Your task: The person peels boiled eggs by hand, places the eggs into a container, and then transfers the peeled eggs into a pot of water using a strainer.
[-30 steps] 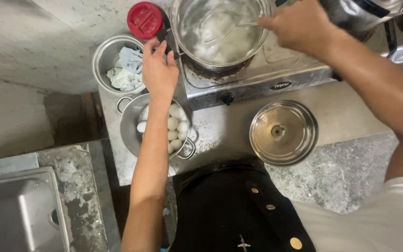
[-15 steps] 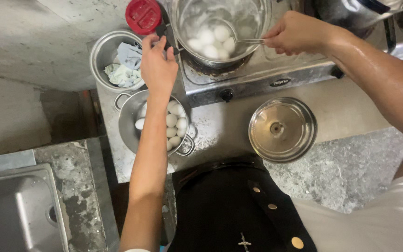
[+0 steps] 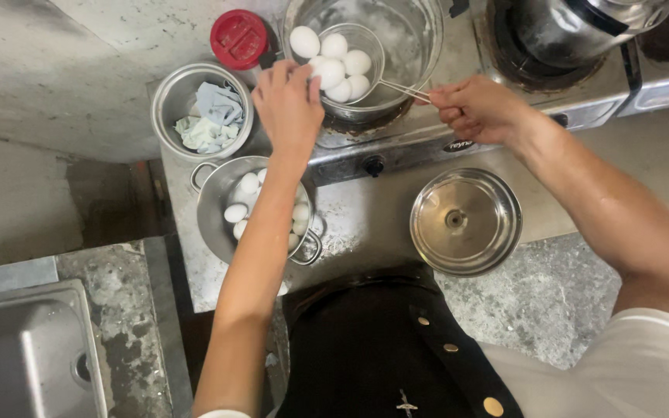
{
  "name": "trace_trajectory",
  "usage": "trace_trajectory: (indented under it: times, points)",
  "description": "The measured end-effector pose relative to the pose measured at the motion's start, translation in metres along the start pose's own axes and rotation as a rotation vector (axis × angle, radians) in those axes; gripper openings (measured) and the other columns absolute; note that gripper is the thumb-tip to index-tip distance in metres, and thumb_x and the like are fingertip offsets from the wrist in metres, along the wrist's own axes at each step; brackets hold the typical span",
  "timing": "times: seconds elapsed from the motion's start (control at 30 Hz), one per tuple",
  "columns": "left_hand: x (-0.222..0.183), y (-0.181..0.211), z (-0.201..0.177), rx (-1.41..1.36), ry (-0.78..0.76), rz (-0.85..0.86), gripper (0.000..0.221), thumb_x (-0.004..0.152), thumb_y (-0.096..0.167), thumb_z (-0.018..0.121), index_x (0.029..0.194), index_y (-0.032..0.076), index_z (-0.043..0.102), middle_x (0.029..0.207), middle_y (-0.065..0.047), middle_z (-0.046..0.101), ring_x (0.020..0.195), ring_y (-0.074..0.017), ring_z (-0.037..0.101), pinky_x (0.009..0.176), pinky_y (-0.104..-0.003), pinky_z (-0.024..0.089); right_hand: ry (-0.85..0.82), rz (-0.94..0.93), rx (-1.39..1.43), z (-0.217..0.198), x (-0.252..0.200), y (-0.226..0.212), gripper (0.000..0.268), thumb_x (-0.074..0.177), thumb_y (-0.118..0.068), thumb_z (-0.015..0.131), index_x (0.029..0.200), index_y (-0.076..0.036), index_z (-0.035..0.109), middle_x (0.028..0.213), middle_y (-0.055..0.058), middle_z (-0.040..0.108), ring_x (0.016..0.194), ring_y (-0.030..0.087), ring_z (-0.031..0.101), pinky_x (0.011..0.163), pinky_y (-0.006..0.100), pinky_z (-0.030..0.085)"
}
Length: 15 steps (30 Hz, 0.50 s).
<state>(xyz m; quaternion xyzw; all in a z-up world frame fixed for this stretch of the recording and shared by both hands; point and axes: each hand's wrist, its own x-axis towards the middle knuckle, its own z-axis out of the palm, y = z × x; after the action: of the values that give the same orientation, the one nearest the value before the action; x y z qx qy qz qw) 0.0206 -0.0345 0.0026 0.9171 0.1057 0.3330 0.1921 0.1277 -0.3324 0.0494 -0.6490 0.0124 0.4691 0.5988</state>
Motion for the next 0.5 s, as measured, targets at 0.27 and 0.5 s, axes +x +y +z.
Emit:
trace_trajectory:
  times: [0.27, 0.5]
  points:
    - [0.024, 0.004, 0.023, -0.029, 0.054, 0.009, 0.034, 0.09, 0.018, 0.074, 0.123, 0.011, 0.068, 0.118, -0.009, 0.061, 0.112, -0.0302, 0.056, 0.096, -0.049, 0.041, 0.021, -0.035, 0.084, 0.011, 0.004, 0.007, 0.03, 0.103, -0.02, 0.056, 0.124, -0.002, 0.067, 0.06, -0.006, 0.046, 0.041, 0.003, 0.03, 0.035, 0.02, 0.02]
    - [0.039, -0.024, 0.01, 0.005, 0.079, -0.029, 0.032, 0.092, 0.014, 0.07, 0.124, 0.011, 0.067, 0.125, -0.011, 0.059, 0.113, -0.0355, 0.055, 0.091, -0.049, 0.046, 0.079, -0.139, -0.072, 0.025, 0.011, -0.004, 0.027, 0.103, -0.022, 0.063, 0.114, 0.002, 0.067, 0.064, -0.004, 0.049, 0.046, 0.003, 0.033, 0.038, 0.021, 0.021]
